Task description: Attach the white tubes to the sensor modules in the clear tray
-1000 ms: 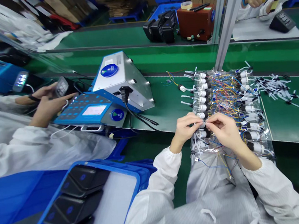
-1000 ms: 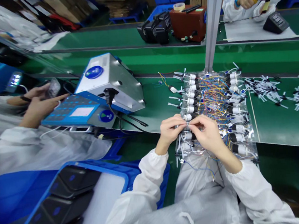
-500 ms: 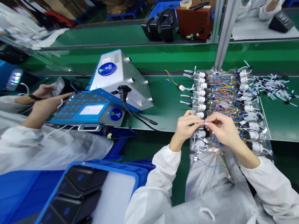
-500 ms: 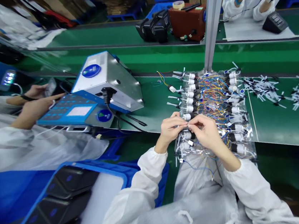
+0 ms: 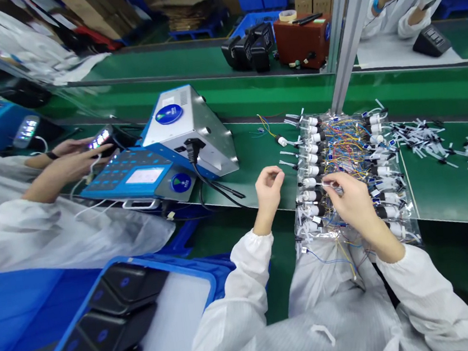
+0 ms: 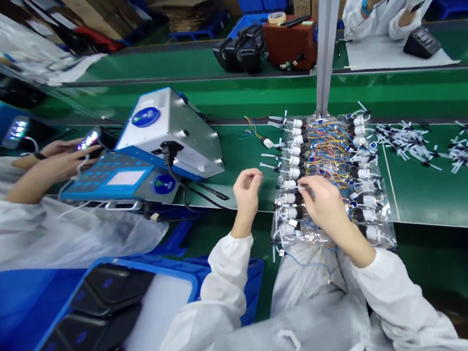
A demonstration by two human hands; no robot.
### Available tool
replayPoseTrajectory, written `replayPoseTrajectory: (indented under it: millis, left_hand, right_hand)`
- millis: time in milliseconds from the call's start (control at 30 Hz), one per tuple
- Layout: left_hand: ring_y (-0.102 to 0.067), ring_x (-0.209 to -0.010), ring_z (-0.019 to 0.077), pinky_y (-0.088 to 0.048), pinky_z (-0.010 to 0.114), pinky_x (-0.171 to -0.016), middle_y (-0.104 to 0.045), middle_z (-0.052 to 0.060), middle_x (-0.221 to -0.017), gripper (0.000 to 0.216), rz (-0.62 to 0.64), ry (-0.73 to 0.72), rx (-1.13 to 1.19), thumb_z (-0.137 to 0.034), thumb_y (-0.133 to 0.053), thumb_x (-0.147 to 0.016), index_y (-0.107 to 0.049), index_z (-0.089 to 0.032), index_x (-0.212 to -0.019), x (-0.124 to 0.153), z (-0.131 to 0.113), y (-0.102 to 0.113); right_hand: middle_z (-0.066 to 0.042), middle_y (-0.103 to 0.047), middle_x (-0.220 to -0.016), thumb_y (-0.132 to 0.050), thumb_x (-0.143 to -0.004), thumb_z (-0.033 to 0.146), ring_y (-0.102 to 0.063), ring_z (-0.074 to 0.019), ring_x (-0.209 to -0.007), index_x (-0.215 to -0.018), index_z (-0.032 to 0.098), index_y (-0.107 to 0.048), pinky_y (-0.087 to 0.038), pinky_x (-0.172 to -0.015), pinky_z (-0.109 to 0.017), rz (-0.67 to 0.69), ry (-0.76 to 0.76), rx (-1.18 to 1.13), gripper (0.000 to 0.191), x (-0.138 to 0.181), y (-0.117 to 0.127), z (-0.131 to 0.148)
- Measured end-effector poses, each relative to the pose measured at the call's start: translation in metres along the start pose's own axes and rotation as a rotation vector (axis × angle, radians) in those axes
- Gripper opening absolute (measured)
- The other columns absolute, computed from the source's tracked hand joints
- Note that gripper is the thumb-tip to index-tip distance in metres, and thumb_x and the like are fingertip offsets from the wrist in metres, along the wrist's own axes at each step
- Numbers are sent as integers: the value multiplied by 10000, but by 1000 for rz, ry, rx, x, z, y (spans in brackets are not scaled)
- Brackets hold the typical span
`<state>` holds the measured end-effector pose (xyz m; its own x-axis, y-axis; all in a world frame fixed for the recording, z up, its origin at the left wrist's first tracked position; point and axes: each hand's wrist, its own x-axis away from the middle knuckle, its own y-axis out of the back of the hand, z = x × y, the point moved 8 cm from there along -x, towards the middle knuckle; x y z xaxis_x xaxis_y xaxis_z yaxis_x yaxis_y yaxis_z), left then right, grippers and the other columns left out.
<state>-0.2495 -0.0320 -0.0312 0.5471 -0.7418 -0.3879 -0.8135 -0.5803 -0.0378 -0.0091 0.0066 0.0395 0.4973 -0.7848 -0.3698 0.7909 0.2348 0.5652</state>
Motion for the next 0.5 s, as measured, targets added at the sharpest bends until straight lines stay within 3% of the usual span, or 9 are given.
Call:
replayPoseTrajectory:
  millis: [100,200,333,500]
  left_hand:
    - [-719,-908,171,-564,302,-842,-767,130,-1091,417,81,238,86,-422,-825,-835,-728,-143,-1129,-5,30,-20]
    - [-732,-936,197,-560,332,-882,-783,141,-1077,368,187,226,25,-420,-826,-830,-777,-131,-1052,-10,26,-43]
    - [-728,-931,210,-560,360,-897,-786,100,-956,234,224,-39,-121,-401,-772,-897,-804,-169,-884,-22,-28,-55]
    - [-692,-760,142,-597,318,-787,-670,-5,-807,309,48,-233,299,-530,-722,-928,-709,-222,-948,-55,-121,-35]
  right_hand:
    - [-138,-748,-1159,-574,-948,115,-666,-303,-1164,-1106,196,-738,-537,-1045,-517,116,82,181,242,0,-12,1]
    - [-153,-705,-1305,-607,-948,146,-628,-308,-1278,-1143,184,-736,-504,-1123,-537,102,136,181,237,4,-5,7]
    - [-111,-739,-1219,-635,-964,204,-682,-270,-1181,-1079,210,-739,-543,-1067,-504,-27,165,112,155,7,43,18]
    - [-81,-771,-1068,-647,-958,217,-724,-248,-1031,-1005,209,-744,-574,-968,-446,-151,125,159,108,0,107,18]
